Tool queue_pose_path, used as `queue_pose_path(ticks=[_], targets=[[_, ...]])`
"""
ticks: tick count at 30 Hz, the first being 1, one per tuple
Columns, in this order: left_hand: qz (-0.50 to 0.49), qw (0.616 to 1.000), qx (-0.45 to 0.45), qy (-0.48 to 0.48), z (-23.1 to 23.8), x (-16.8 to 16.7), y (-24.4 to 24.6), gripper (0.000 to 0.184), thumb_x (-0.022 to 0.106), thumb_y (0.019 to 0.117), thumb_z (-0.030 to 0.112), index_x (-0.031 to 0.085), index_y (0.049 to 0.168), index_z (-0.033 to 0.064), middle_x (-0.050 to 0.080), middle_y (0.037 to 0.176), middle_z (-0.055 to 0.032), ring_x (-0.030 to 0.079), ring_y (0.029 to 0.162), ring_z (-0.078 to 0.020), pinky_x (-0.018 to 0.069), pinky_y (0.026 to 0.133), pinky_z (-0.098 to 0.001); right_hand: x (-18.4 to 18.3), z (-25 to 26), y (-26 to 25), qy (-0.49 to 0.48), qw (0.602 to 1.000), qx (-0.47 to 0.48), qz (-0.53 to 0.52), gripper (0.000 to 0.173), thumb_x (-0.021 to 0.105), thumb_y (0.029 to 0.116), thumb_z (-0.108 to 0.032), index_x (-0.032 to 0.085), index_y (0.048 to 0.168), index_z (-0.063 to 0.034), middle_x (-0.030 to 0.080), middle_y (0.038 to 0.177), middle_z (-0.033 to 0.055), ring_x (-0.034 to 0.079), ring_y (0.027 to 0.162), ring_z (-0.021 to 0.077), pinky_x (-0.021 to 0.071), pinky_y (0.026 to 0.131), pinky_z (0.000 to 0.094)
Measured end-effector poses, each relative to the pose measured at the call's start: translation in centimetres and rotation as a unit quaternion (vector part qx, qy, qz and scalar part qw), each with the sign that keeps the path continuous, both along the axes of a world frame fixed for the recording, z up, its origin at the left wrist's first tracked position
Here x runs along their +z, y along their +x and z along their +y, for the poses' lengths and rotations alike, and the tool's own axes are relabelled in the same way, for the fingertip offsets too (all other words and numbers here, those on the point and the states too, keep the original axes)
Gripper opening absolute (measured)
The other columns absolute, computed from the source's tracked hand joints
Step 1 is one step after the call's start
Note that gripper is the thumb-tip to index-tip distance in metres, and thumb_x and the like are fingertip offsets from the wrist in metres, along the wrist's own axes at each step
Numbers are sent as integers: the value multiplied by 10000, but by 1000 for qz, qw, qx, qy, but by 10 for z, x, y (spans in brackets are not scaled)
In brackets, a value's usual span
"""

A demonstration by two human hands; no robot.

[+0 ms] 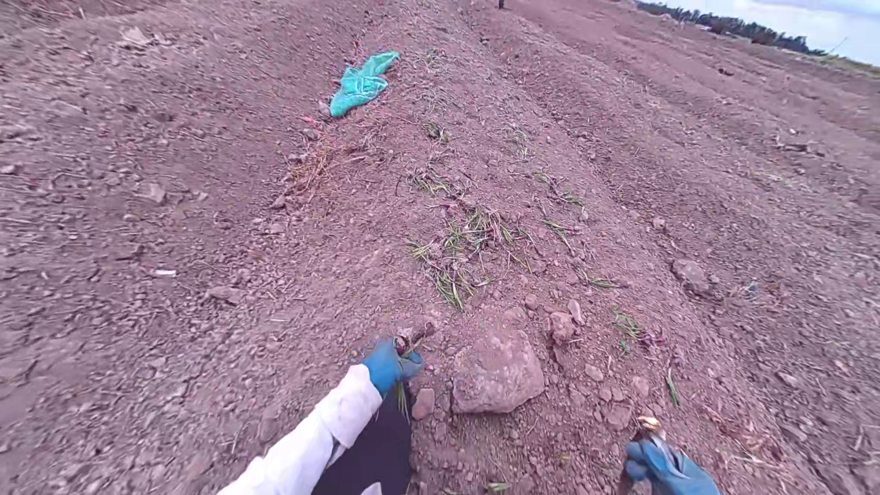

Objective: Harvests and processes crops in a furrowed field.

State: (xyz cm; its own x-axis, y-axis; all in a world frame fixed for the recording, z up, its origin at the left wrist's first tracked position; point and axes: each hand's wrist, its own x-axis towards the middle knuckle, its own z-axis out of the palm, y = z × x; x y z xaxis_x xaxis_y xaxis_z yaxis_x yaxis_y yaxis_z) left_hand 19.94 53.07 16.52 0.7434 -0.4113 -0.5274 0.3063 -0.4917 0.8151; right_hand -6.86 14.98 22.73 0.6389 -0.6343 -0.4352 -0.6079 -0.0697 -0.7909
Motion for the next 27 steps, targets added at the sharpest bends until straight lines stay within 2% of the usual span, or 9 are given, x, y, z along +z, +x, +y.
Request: queue_pose_path(ticks=[2,6,8,10,13,17,21,25,27], targets=[[27,996,-9,-86,-12,21,-11,189,800,836,38,696,986,-12,706,818,-28,663,712,-89,583,736,-293,39,26,43,-13,995,101,13,197,635,967,-211,671,1052,-37,754,825,-18,524,516,-19,421,478,197],[74,977,-48,-196,-24,60,-31,247,817,821,15,691,1031,-16,735,889,-39,692,794,-87,593,792,-290,75,105,128,2,953,281,111,466,775,808,-393,690,1142,-79,738,921,-16,515,555,4,424,500,223],[66,974,-48,-211,-16,68,-35,310,822,809,19,691,1086,-27,738,929,-68,702,826,-111,599,821,-315,73,154,161,-6,925,346,158,455,791,834,-417,701,1125,-80,690,856,-11,500,558,45,437,530,269],[57,979,-32,-192,6,66,-30,406,827,799,17,662,1165,-44,719,1003,-116,696,912,-161,582,890,-366,64,201,187,-6,908,377,185,358,746,923,-378,693,1068,-55,661,795,16,512,567,81,446,558,308],[51,980,18,-193,49,37,-18,415,849,810,123,665,1156,-15,729,988,-88,707,919,-152,590,901,-368,41,250,211,33,908,386,159,277,704,961,-330,678,1022,-61,683,721,-6,554,542,56,448,527,265],[64,982,7,-177,101,6,-13,333,707,954,270,653,1137,-3,694,808,-31,636,641,-105,571,684,-317,23,297,229,84,929,343,109,164,736,927,-182,674,1007,-54,636,655,-31,511,490,30,417,479,219],[115,971,37,-209,129,-4,-14,239,645,1019,265,622,1061,31,674,677,22,541,484,-32,457,492,-196,7,323,239,34,935,340,95,178,757,885,-202,687,958,-55,647,663,-16,581,553,80,502,580,298],[116,972,46,-199,135,-5,-12,239,636,1034,284,624,958,58,595,602,59,458,457,-16,393,473,-198,1,331,243,-43,938,327,108,194,744,897,-245,690,940,-64,666,677,5,625,594,118,530,624,360],[95,981,18,-169,137,0,-11,325,622,1047,336,642,955,25,575,630,30,480,519,-67,442,567,-269,-3,332,244,-79,944,306,98,166,742,902,-212,700,917,-52,667,666,24,623,580,139,532,612,385]])
